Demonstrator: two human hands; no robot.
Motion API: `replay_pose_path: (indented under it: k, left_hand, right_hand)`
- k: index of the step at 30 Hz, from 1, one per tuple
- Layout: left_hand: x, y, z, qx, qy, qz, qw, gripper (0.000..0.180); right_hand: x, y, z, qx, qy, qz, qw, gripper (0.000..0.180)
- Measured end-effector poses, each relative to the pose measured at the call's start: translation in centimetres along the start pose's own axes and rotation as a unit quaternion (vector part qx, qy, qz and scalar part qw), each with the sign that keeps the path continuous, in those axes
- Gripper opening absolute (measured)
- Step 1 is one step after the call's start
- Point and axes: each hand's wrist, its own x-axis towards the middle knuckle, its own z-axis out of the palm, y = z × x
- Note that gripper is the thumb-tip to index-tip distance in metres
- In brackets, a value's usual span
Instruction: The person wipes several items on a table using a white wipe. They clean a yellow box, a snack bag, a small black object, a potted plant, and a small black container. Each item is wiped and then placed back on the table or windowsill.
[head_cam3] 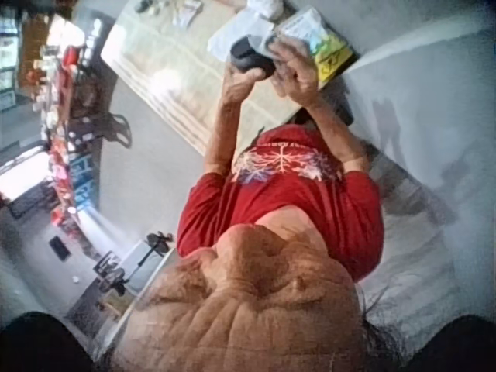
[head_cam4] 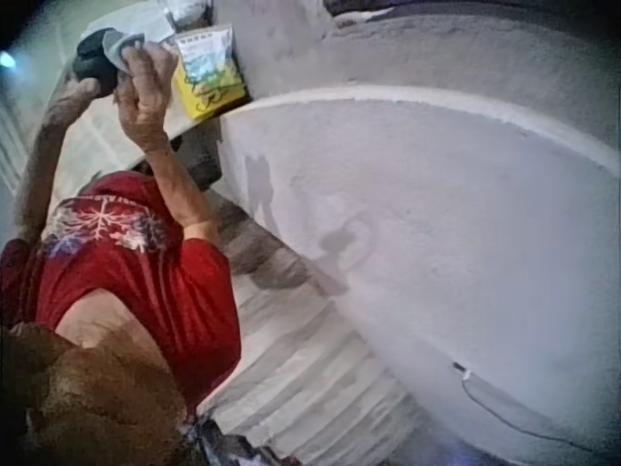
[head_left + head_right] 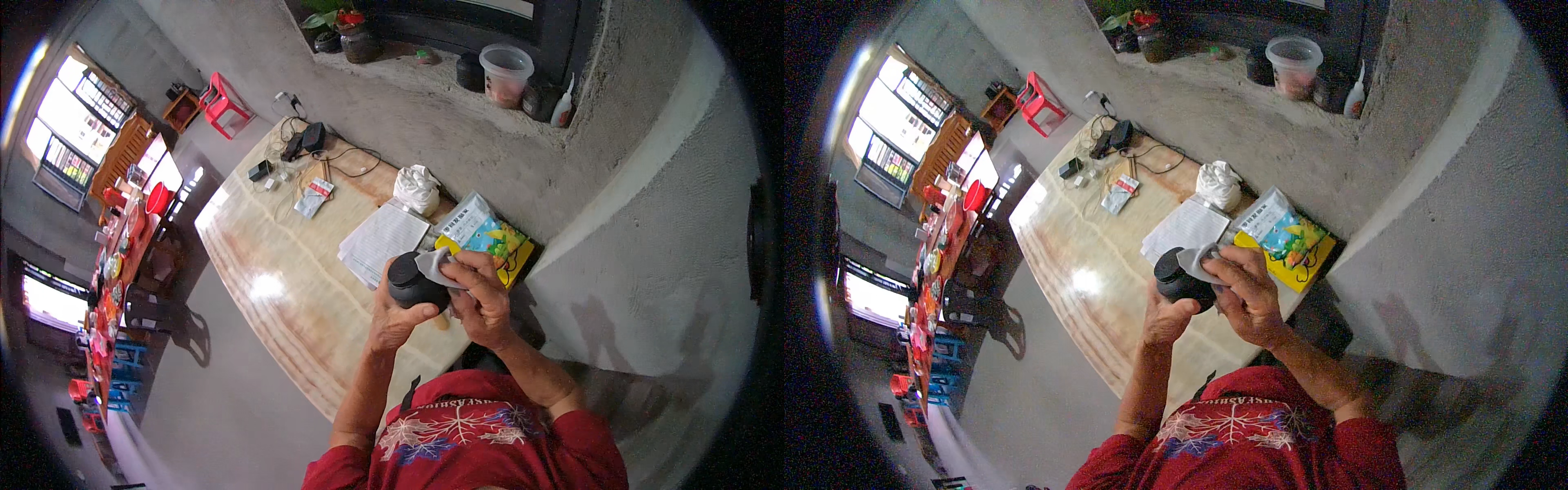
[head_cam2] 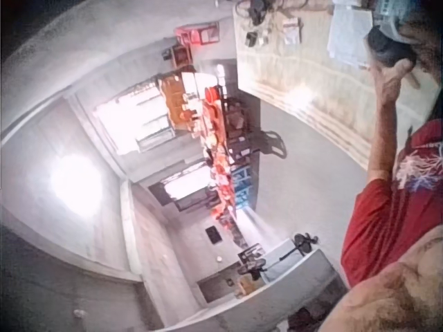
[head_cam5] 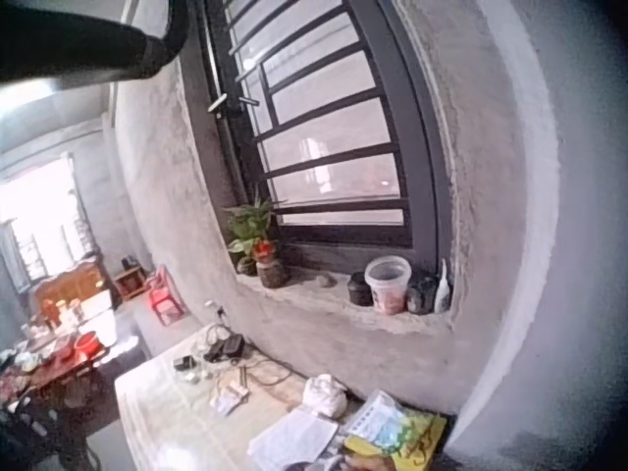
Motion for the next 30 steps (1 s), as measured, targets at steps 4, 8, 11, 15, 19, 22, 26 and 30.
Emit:
replay_pose_path:
  k: [4,8,11,15,19,22,26,30]
  left_hand:
    - [0.1,1.2,0.5,0.122,-0.018,0.018,0.992,0.083]
    - [0.3,1.3,0.3,0.255,0.017,0.083,0.963,0.075]
    - [0.1,1.4,0.8,0.34,0.063,0.094,0.933,0.071]
    - [-0.3,0.2,0.4,0.356,0.045,0.142,0.922,0.061]
    - [-0.8,-0.4,0.8,0.387,0.055,0.159,0.906,0.059]
    - [-1.0,-1.2,1.6,0.464,0.095,0.171,0.864,0.065]
    - [-1.6,-0.9,1.5,0.437,0.103,0.205,0.87,0.08]
    - [-1.4,0.1,1.2,0.396,0.102,0.172,0.896,0.086]
  right_hand:
    - [1.0,-0.9,-1.5,-0.017,-0.049,-0.028,0.998,0.036]
    - [1.8,-2.6,-1.4,-0.132,-0.117,-0.152,0.972,0.033]
    - [1.1,-3.4,0.1,-0.184,-0.119,-0.172,0.96,0.033]
    - [1.8,-4.3,1.1,-0.26,-0.173,-0.234,0.921,0.031]
    - [3.3,-3.7,1.5,-0.304,-0.136,-0.194,0.923,0.026]
    - [4.6,-3.0,1.5,-0.271,-0.152,-0.122,0.943,0.024]
    - [5.5,-0.1,0.5,-0.146,-0.183,0.005,0.972,0.02]
    - [4.8,1.1,-0.5,-0.032,-0.093,0.142,0.985,0.019]
